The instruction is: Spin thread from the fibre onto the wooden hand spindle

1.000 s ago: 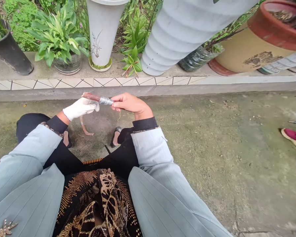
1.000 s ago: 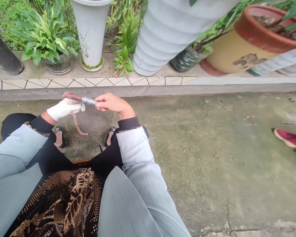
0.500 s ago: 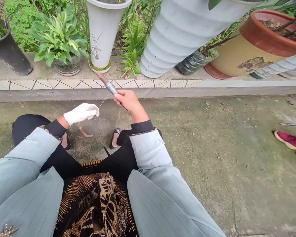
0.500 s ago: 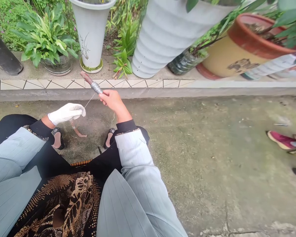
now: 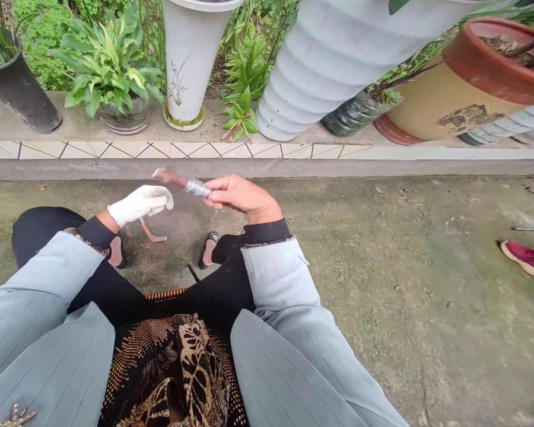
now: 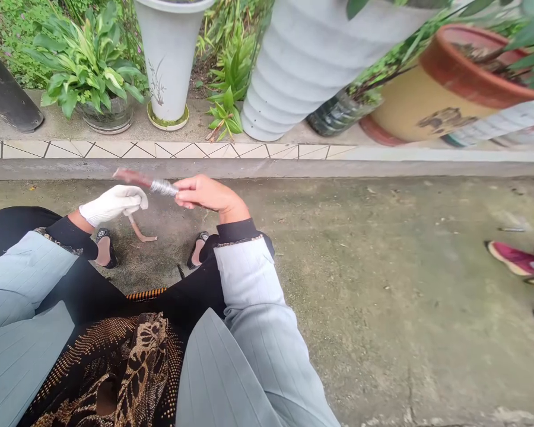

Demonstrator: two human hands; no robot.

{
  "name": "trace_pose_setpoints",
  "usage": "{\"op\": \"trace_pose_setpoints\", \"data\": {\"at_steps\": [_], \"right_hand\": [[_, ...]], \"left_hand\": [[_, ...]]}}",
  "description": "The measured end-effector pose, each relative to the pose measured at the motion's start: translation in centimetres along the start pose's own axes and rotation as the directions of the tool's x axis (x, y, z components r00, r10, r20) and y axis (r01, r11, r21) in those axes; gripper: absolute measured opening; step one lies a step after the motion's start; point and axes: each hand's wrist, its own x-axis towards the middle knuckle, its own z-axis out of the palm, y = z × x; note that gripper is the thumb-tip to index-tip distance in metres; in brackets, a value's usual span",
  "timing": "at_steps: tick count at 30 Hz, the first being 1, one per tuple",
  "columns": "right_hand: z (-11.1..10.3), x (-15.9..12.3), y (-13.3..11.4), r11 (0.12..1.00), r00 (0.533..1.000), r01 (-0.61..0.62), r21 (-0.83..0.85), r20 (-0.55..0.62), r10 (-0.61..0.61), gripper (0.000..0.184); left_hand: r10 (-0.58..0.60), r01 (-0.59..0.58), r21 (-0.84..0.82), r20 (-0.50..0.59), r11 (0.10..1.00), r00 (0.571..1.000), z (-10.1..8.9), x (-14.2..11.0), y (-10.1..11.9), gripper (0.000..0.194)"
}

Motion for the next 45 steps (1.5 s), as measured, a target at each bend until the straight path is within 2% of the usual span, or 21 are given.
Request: {"op": "trace_pose_setpoints", "data": {"at_steps": [3,6,9,11,13,15,17,19,21,23,24,26,28,29,31,33,36,39,40,42,45], "right_hand": [[-0.9,-0.5,0.2,0.997,0.950,0.065,0.044,-0.308,-0.048,0.038],[-0.7,0.4,1.1,1.000,0.913,-0.002,0.007,-0.408,0.005,0.035],[0.0,1.8,1.9,0.980,0.880,-0.173,-0.094,-0.463,0.110,0.026],[0.6,2.7,2.2,0.901,0.856,-0.345,-0.263,-0.482,0.188,0.022],[1.5,3.5,2.4,0.730,0.847,-0.484,-0.483,-0.468,0.252,0.020],[2.5,4.1,2.5,0.553,0.858,-0.513,-0.656,-0.362,0.365,0.017],[3.6,4.5,2.6,0.499,0.832,-0.455,-0.738,-0.153,0.533,0.014],[4.3,4.7,2.7,0.575,0.769,-0.383,-0.723,0.096,0.632,0.013],[4.6,4.5,2.6,0.702,0.730,-0.337,-0.628,0.297,0.616,0.012],[4.2,3.9,2.3,0.832,0.747,-0.292,-0.471,0.431,0.506,0.014],[3.8,3.4,2.0,0.889,0.781,-0.261,-0.375,0.459,0.423,0.017],[2.6,2.4,1.3,0.970,0.893,-0.174,-0.167,0.388,0.227,0.025],[1.5,1.4,0.8,0.997,0.992,-0.067,0.029,0.112,0.063,0.033],[1.0,1.0,0.6,0.994,0.998,-0.011,0.105,-0.056,0.017,0.036],[0.3,0.6,0.6,0.979,0.946,0.073,0.191,-0.324,-0.008,0.040],[0.0,0.8,1.0,0.973,0.892,0.097,0.210,-0.452,0.009,0.042],[0.1,1.8,1.9,0.987,0.864,0.024,0.158,-0.499,0.059,0.039],[0.6,3.1,2.8,0.977,0.835,-0.212,-0.035,-0.526,0.162,0.031],[0.9,3.5,3.0,0.935,0.822,-0.320,-0.152,-0.535,0.195,0.029],[1.8,4.2,3.2,0.754,0.809,-0.504,-0.421,-0.536,0.241,0.024],[3.7,5.4,3.3,0.418,0.802,-0.596,-0.686,-0.477,0.360,0.026]], "left_hand": [[-0.002,-0.001,-0.060,-0.052,0.998,0.999,0.3,0.0,-0.4,0.039],[-0.024,0.024,-0.007,-0.013,1.000,1.000,0.9,-0.2,-0.3,0.036],[-0.036,0.031,0.091,0.061,0.995,0.998,1.5,-0.3,-0.2,0.035],[-0.036,0.016,0.171,0.116,0.985,0.993,1.6,-0.3,-0.2,0.036],[-0.025,-0.016,0.252,0.157,0.967,0.987,1.6,-0.3,-0.2,0.035],[-0.019,-0.042,0.346,0.169,0.937,0.985,1.5,-0.3,-0.2,0.031],[-0.036,-0.047,0.415,0.190,0.909,0.981,1.4,-0.3,-0.3,0.026],[-0.061,-0.035,0.406,0.221,0.913,0.973,1.4,-0.3,-0.4,0.025],[-0.068,-0.014,0.319,0.243,0.948,0.968,1.3,-0.4,-0.6,0.026],[-0.078,0.030,0.209,0.228,0.978,0.970,1.0,-0.5,-0.9,0.028],[-0.091,0.057,0.160,0.209,0.985,0.974,0.9,-0.5,-1.1,0.030],[-0.104,0.096,0.062,0.142,0.993,0.984,0.6,-0.5,-1.3,0.034],[-0.092,0.096,-0.056,0.070,0.994,0.993,0.5,-0.4,-1.4,0.036],[-0.078,0.082,-0.112,0.041,0.990,0.996,0.4,-0.3,-1.4,0.037],[-0.055,0.053,-0.192,-0.002,0.980,0.998,0.6,-0.2,-1.1,0.038],[-0.055,0.050,-0.197,-0.020,0.979,0.998,0.9,-0.1,-0.6,0.038],[-0.064,0.066,-0.127,0.020,0.990,0.998,1.6,-0.1,-0.1,0.037],[-0.037,0.036,0.010,0.093,0.999,0.995,2.0,-0.2,-0.2,0.036],[-0.029,0.021,0.071,0.114,0.997,0.993,2.1,-0.2,-0.3,0.035],[-0.027,-0.001,0.200,0.136,0.980,0.990,2.2,-0.3,-0.5,0.033],[-0.042,-0.006,0.365,0.122,0.931,0.992,2.3,-0.3,-0.6,0.029]]}}
